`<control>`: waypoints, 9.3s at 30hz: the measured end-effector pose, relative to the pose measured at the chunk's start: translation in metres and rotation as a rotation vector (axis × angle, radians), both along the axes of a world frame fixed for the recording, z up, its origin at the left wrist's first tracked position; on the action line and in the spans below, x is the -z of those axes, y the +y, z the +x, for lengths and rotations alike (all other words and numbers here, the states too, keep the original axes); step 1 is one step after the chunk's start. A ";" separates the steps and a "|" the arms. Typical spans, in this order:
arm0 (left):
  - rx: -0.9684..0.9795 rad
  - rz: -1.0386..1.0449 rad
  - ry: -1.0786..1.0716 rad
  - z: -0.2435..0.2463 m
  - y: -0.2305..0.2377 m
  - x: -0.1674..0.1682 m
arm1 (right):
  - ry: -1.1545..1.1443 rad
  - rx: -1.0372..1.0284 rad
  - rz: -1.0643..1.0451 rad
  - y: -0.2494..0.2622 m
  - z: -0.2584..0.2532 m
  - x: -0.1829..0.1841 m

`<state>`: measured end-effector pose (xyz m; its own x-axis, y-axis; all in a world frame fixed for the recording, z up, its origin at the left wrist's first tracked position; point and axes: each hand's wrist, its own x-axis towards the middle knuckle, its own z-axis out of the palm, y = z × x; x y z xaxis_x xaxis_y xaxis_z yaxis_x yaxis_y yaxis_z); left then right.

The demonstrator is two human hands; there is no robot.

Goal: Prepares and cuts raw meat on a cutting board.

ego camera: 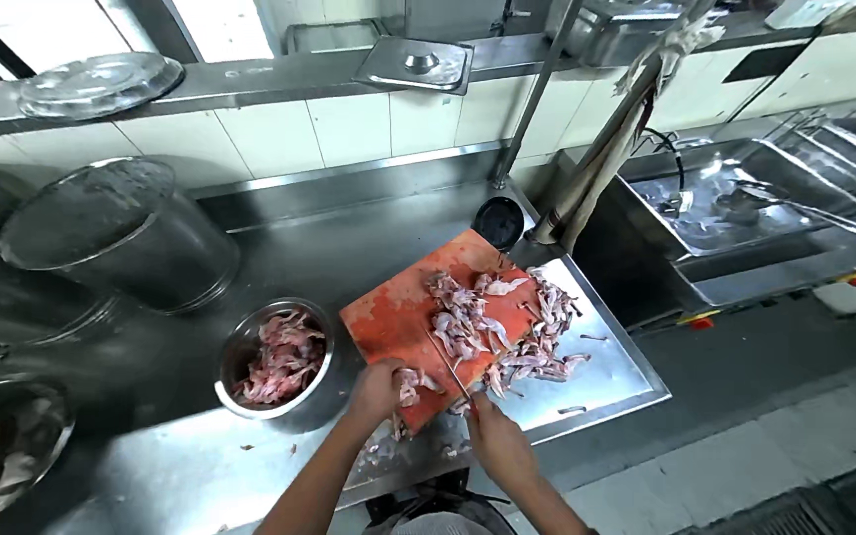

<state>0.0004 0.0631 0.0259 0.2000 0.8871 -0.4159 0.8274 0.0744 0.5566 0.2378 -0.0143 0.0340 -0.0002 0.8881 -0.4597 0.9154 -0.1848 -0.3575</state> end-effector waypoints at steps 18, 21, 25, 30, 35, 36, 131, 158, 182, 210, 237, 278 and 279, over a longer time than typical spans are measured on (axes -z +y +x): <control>0.074 -0.173 0.526 0.093 0.002 -0.052 | 0.155 -0.001 -0.029 0.028 0.012 0.015; 0.091 -0.232 0.563 0.100 0.001 -0.071 | 0.099 0.005 0.043 0.032 0.006 0.006; 0.078 -0.265 0.588 0.080 0.001 -0.080 | 0.080 -0.110 0.169 0.058 -0.017 0.008; 0.136 -0.135 0.437 0.065 0.003 -0.052 | 0.210 -0.173 0.234 0.074 -0.026 0.000; 0.176 0.039 0.249 0.065 0.001 -0.017 | 0.533 -0.064 0.163 0.061 -0.020 0.020; 0.173 0.075 0.197 0.062 0.001 -0.006 | 0.538 -0.045 0.147 0.062 -0.019 0.026; -0.070 0.207 -0.576 0.036 -0.037 -0.056 | 0.401 -0.144 0.613 0.012 -0.020 -0.050; 0.061 0.297 -0.439 0.046 -0.047 -0.032 | 0.148 -0.329 0.220 0.027 -0.004 -0.069; -0.006 0.027 0.117 0.090 -0.055 -0.057 | 0.384 -0.077 -0.047 0.024 0.025 -0.066; -0.383 -0.239 -0.586 0.059 -0.060 -0.037 | 1.117 0.520 0.252 0.057 0.046 -0.045; -0.233 -0.075 -0.264 0.036 -0.009 -0.082 | 0.292 0.065 0.041 0.088 0.014 -0.040; 0.083 0.281 -0.084 0.025 -0.012 0.047 | -0.130 -0.114 -0.284 0.020 -0.043 -0.004; 0.052 0.309 -0.069 0.027 -0.013 0.049 | -0.130 -0.100 -0.307 0.005 -0.031 -0.004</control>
<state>0.0276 0.0497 -0.0227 0.2669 0.9571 -0.1126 0.7850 -0.1482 0.6015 0.2067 -0.0098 0.0377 -0.0036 0.7070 -0.7072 0.9687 -0.1731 -0.1780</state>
